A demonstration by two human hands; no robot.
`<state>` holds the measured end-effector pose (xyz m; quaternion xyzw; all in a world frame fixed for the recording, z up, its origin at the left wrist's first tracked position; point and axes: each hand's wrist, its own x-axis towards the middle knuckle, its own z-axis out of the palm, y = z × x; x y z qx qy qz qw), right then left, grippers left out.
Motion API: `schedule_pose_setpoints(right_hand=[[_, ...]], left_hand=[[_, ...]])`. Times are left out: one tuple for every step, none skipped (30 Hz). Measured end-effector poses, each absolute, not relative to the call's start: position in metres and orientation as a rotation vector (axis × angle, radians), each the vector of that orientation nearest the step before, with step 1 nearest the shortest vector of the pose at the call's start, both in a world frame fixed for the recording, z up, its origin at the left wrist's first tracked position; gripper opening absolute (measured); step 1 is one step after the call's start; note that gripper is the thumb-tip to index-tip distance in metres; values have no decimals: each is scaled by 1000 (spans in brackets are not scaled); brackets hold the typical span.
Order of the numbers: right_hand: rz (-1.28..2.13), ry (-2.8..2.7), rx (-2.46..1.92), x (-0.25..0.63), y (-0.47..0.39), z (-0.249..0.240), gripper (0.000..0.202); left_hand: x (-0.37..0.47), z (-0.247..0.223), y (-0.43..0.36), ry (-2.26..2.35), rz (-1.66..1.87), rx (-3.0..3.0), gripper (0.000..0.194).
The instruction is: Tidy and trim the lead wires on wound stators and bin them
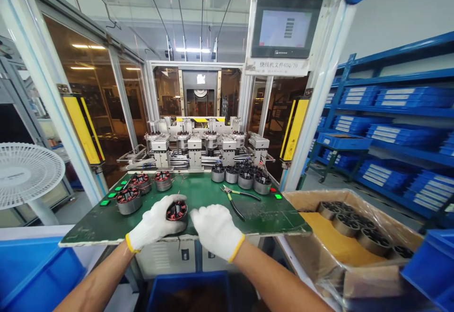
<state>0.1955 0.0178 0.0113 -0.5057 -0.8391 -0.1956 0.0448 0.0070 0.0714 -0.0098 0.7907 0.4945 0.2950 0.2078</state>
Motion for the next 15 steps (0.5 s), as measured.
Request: schedule_pose_setpoints(right_hand=[[-549,-2566,-1580,196,19,5,20],[-503,-2568,-1612,195,21,-1,20],[-461,-2568,-1639,195,23,-5,20],[-422,-2570,-1656,194,25,-7,19],[-377,-2573,-1663,195,27,-6,18],[-316,-2566,-1664,197,29,-4,18],[-242,-2530,-1658,199,31,1,19],[-148,-2460,-1642,203,35,7,22],[-19,-2359,-1612,206,39,15,26],[148,-2231,-1567,208,44,22,31],[340,-2084,-1511,208,50,29,36],[542,-1939,-1446,206,57,34,41],[743,-1813,-1373,201,64,39,45],[922,-1712,-1296,194,71,42,47],[1057,-1639,-1220,185,77,45,48]], left_hand=[[6,-9,71,1360,807,2201,62],[5,-8,71,1348,799,2197,62],[5,-7,71,1338,797,2192,62],[5,-8,72,1328,799,2186,62],[5,-8,72,1318,806,2181,62],[5,-9,73,1309,816,2176,63],[5,-11,74,1300,824,2170,63],[5,-12,74,1291,833,2164,63],[5,-14,75,1282,842,2156,63],[6,-15,76,1273,851,2146,64],[6,-16,77,1264,863,2134,64],[7,-17,77,1254,878,2122,65],[8,-17,77,1245,894,2110,66],[10,-17,77,1239,907,2100,66],[11,-17,77,1235,915,2089,65]])
